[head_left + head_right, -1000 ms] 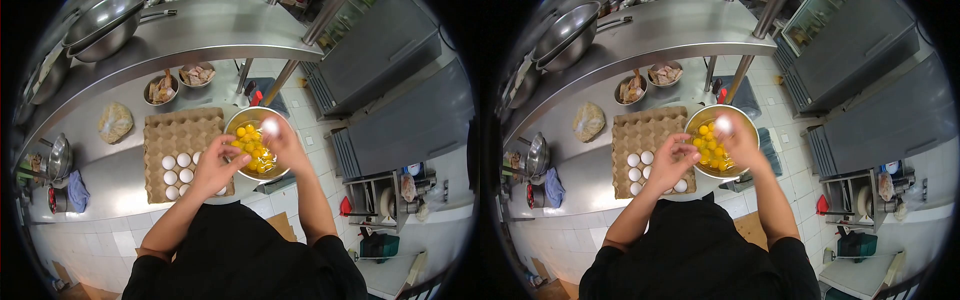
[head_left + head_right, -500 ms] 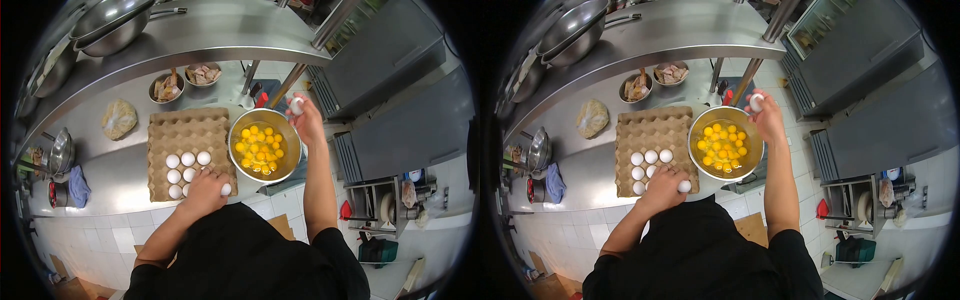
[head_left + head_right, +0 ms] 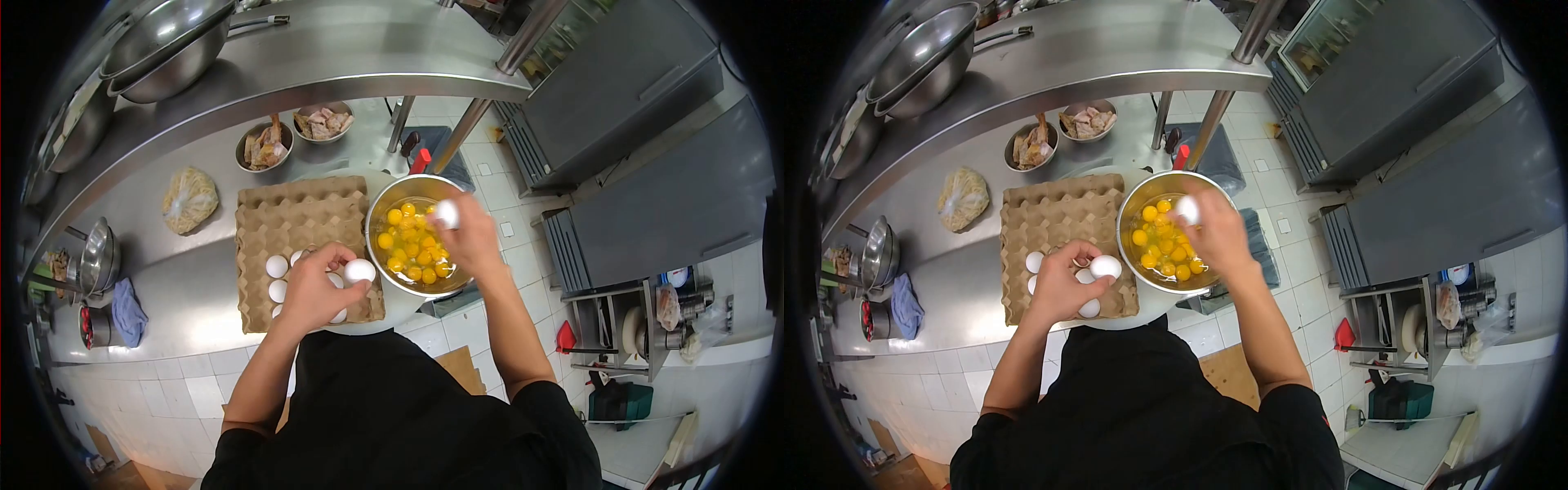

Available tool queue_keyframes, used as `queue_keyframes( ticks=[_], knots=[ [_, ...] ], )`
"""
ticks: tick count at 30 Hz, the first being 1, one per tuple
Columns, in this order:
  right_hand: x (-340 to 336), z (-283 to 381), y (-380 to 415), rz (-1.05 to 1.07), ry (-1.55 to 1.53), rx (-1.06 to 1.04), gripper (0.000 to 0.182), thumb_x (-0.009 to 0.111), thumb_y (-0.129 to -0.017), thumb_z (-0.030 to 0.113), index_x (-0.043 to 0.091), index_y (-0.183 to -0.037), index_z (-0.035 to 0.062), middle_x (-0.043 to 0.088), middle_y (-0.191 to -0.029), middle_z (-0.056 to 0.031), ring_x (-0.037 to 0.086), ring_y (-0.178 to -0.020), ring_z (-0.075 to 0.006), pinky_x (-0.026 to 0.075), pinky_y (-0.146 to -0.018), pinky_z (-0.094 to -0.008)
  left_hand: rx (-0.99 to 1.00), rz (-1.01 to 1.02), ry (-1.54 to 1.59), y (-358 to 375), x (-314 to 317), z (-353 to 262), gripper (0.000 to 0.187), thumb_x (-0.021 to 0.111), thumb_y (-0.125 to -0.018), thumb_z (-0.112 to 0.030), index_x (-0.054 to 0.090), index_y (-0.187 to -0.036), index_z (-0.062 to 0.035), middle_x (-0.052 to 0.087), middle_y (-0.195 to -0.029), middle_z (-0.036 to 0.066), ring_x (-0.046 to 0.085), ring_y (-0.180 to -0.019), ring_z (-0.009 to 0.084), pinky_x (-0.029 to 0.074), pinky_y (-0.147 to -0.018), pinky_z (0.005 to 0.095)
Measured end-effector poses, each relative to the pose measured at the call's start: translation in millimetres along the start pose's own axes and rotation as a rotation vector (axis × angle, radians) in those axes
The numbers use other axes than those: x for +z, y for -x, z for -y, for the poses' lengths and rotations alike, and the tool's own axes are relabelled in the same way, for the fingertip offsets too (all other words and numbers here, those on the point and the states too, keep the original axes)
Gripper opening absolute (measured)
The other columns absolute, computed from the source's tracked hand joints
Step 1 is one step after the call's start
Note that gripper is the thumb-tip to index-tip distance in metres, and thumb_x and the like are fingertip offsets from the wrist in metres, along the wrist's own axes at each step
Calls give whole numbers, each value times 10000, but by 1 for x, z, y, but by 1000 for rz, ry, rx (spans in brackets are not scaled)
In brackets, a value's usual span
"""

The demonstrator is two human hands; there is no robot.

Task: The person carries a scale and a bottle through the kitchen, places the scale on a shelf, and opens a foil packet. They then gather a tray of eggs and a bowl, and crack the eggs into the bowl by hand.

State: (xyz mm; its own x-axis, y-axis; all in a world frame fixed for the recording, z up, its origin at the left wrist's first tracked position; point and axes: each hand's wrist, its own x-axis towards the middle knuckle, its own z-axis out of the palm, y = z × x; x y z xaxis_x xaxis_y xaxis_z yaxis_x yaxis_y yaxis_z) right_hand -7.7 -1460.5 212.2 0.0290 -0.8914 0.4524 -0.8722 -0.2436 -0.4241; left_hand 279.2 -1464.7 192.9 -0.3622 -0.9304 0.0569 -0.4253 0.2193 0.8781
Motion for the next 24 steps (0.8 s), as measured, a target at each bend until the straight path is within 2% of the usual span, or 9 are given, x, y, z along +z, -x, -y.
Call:
queue_keyframes(
  ticks=[3,9,13,15,17,19,21,22,24],
  knots=[
    [-29,-21,6,-594,-86,-3,458,816,-869,169,601,-1252,37,683,-1113,-190,697,-953,-344,575,-812,-392,-69,39,288,-3,10,19,372,868,-756,-84,658,-1062,-57,709,-924,33,628,-876,96,496,-785,274],
    [-63,-27,31,-179,296,147,505,798,-877,236,607,-1300,40,672,-1271,-174,647,-1169,-346,503,-1007,-432,-126,141,641,-5,25,-1,609,895,-787,-142,528,-1267,-62,712,-921,81,630,-823,102,503,-716,282],
    [-41,55,34,311,-348,174,506,780,-890,210,589,-1335,62,644,-1318,-193,650,-1166,-339,533,-952,-403,-215,246,657,-6,44,-15,592,862,-838,-98,503,-1309,-92,719,-960,75,660,-862,110,528,-775,272],
    [-20,67,33,511,-359,-202,448,744,-924,182,577,-1323,66,671,-1212,-139,676,-1103,-284,559,-888,-380,-131,250,726,-9,50,-5,586,837,-867,-94,491,-1339,-87,719,-955,67,662,-860,110,538,-787,284],
    [-1,36,20,348,-511,-59,385,689,-964,186,576,-1315,74,664,-1153,-112,682,-1003,-250,565,-799,-364,-184,267,729,-12,37,-10,570,798,-909,-96,478,-1381,-81,719,-951,64,657,-875,99,539,-792,287],
    [10,-8,-13,38,-879,314,309,568,-1039,213,571,-1320,85,647,-1084,-73,664,-814,-184,542,-629,-321,-114,214,641,-11,20,-6,508,774,-914,-117,536,-1360,-65,732,-951,95,690,-848,162,550,-802,330],
    [20,-57,-62,-302,-1111,584,334,462,-1089,264,556,-1351,79,642,-1067,-67,615,-679,-136,478,-513,-279,43,-21,-236,-11,3,-1,406,755,-861,-126,632,-1244,-76,731,-932,100,691,-856,279,537,-789,423],
    [27,-75,-79,-492,-1123,619,367,422,-1104,292,546,-1369,70,645,-1060,-72,590,-634,-120,444,-477,-264,45,-18,-237,-10,-2,9,406,755,-861,-126,632,-1244,-76,731,-932,100,691,-856,279,537,-789,423],
    [39,-94,-90,-320,-1003,657,381,432,-1103,292,523,-1396,68,645,-1045,-67,594,-657,-126,442,-493,-261,296,-108,-790,-11,-5,34,418,699,-797,-48,694,-1212,-98,743,-1066,120,654,-1071,366,506,-964,454]
  ],
)
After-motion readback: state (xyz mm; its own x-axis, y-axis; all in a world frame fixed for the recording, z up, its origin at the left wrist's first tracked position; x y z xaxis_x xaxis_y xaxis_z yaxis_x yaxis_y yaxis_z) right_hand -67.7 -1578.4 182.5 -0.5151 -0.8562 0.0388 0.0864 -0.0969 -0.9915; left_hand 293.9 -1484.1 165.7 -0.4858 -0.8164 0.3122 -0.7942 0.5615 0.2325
